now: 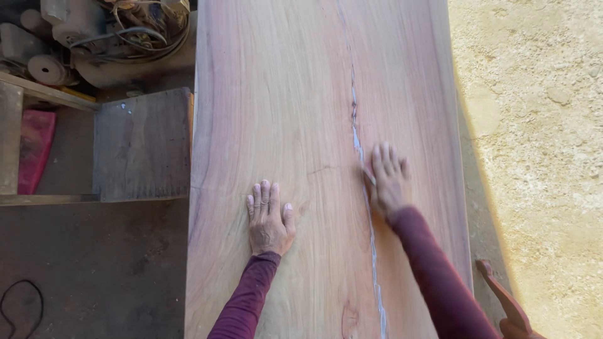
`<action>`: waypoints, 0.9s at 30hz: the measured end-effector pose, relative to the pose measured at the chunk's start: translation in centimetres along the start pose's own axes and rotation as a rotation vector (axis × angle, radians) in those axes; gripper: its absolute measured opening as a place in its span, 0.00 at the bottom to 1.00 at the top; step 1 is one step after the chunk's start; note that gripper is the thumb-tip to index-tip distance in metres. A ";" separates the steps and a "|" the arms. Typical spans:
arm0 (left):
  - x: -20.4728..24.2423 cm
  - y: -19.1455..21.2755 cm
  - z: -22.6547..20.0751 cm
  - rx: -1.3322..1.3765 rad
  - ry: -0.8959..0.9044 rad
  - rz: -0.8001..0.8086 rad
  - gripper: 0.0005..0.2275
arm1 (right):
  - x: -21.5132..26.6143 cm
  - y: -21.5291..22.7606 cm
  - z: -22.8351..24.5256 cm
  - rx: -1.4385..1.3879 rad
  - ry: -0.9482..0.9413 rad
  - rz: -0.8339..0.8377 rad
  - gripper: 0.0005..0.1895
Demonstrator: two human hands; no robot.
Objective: Sanding the top and edges of a large wooden slab for furniture production.
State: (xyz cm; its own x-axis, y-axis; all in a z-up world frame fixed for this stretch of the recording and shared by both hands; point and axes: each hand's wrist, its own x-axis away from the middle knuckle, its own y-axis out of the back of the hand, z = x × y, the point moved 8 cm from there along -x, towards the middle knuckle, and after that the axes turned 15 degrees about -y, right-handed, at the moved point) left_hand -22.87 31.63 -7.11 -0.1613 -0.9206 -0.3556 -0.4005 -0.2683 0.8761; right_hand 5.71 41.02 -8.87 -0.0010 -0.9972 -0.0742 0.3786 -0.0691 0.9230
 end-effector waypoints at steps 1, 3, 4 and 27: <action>-0.2 0.2 -0.1 0.001 -0.002 -0.007 0.27 | 4.6 0.5 0.6 0.003 0.003 -0.007 0.34; 0.1 0.0 0.0 -0.003 0.017 0.017 0.27 | 14.3 0.8 1.6 0.014 0.008 0.010 0.34; 0.2 0.0 0.1 0.000 0.024 0.019 0.27 | 18.0 0.7 1.9 0.018 0.012 0.017 0.34; 7.3 -0.7 -13.7 0.354 -0.277 0.154 0.33 | 30.7 -8.9 -3.2 0.297 -0.141 -0.232 0.34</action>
State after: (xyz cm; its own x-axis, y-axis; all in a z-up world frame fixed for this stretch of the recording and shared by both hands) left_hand -11.37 21.22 -5.86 -0.4583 -0.8188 -0.3456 -0.6278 0.0230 0.7780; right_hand 5.29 11.12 -20.54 -0.1898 -0.9468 -0.2597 0.0698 -0.2769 0.9584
